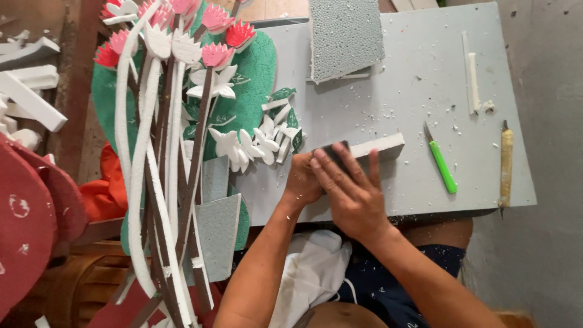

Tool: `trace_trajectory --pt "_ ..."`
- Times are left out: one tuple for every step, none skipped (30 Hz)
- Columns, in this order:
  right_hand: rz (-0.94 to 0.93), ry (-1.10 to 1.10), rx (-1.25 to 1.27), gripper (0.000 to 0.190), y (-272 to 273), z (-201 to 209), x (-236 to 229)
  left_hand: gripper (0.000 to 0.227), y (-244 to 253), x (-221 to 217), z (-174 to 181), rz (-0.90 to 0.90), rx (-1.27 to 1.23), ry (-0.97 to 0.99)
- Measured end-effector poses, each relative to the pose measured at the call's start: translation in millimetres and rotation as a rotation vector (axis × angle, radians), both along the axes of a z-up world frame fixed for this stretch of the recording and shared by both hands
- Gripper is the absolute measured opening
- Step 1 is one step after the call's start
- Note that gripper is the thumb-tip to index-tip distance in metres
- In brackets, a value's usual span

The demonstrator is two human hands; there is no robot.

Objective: The person cuts several pieces of styrofoam using a utility knife and then sands the edges of a trapezoidal piece by hand.

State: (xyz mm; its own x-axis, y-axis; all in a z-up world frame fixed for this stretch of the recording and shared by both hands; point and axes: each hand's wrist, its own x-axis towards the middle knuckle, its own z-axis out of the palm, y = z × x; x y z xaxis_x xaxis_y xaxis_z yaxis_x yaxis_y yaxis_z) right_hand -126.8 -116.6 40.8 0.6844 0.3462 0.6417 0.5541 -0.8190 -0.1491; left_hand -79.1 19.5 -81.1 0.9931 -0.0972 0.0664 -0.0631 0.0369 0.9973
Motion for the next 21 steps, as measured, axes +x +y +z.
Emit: trace_trajectory --pt "0.011 -0.006 -0.034 0.049 11.2 1.7 -6.0 0.008 3.6 1.5 -38.4 -0.022 0.022 -0.001" --pt "0.011 -0.004 -0.032 0.049 -2.7 1.4 -1.6 0.008 1.1 -0.9 0.7 -0.021 0.025 0.001" --pt "0.023 0.002 -0.049 0.048 -18.1 1.6 3.1 0.015 -3.5 -2.9 39.6 -0.006 -0.005 0.032" --pt "0.034 0.009 -0.066 0.047 -33.4 1.9 7.9 0.026 -7.7 -4.7 78.7 0.010 -0.034 0.063" --pt "0.036 0.007 -0.069 0.047 -45.6 1.2 11.1 0.026 -8.5 -4.3 76.1 0.012 -0.038 0.062" --pt "-0.025 -0.010 -0.103 0.048 -58.3 0.6 14.2 0.031 -9.7 -3.9 73.6 0.014 -0.040 0.071" --pt "-0.090 -0.024 -0.134 0.049 -70.5 -0.4 15.4 0.036 -10.4 -4.9 71.1 0.013 -0.039 0.082" --pt "-0.092 -0.024 -0.134 0.049 -52.7 -0.1 13.3 0.036 -9.2 -5.6 68.5 0.011 -0.039 0.083" --pt "-0.047 -0.011 -0.039 0.045 -35.8 0.5 11.7 0.033 -9.2 -4.6 66.0 0.027 0.005 0.098" --pt "-0.002 0.001 0.057 0.042 -19.2 1.0 10.6 0.030 -9.4 -3.4 63.6 0.044 0.049 0.113" --pt "-0.006 0.000 0.061 0.042 -8.8 2.2 6.7 0.030 -4.8 -0.8 37.1 0.041 0.053 0.112" --pt "0.005 0.002 0.028 0.044 2.2 3.2 2.7 0.020 0.6 1.7 10.5 0.008 0.062 0.047" --pt "0.016 0.010 -0.005 0.047 13.6 3.9 -3.3 0.010 6.5 1.4 -16.8 -0.023 0.070 -0.013" --pt "0.015 0.014 -0.002 0.047 -2.5 3.3 -0.1 0.010 2.8 -1.3 8.3 -0.024 0.073 -0.010" --pt "-0.001 0.029 -0.024 0.046 -20.3 3.6 4.3 0.020 -3.2 -2.9 33.7 -0.012 0.034 0.005" --pt "-0.018 0.045 -0.045 0.045 -37.8 4.3 8.5 0.031 -8.7 -4.4 59.4 0.001 -0.005 0.020" --pt "-0.017 0.040 -0.048 0.045 -50.1 4.9 11.0 0.031 -9.8 -4.1 65.7 0.002 -0.008 0.015" --pt "-0.078 0.009 -0.078 0.045 -62.9 5.6 13.4 0.034 -11.3 -3.9 72.0 0.000 -0.029 0.024" --pt "-0.141 -0.016 -0.102 0.044 -74.6 5.2 13.1 0.037 -11.6 -6.4 77.9 -0.005 -0.046 0.038" --pt "-0.142 -0.015 -0.101 0.044 -55.5 0.6 10.3 0.037 -8.8 -7.5 74.4 -0.005 -0.045 0.039" --pt "-0.116 0.015 -0.016 0.045 -38.8 -3.2 7.7 0.037 -8.9 -7.2 71.2 0.003 -0.020 0.040"
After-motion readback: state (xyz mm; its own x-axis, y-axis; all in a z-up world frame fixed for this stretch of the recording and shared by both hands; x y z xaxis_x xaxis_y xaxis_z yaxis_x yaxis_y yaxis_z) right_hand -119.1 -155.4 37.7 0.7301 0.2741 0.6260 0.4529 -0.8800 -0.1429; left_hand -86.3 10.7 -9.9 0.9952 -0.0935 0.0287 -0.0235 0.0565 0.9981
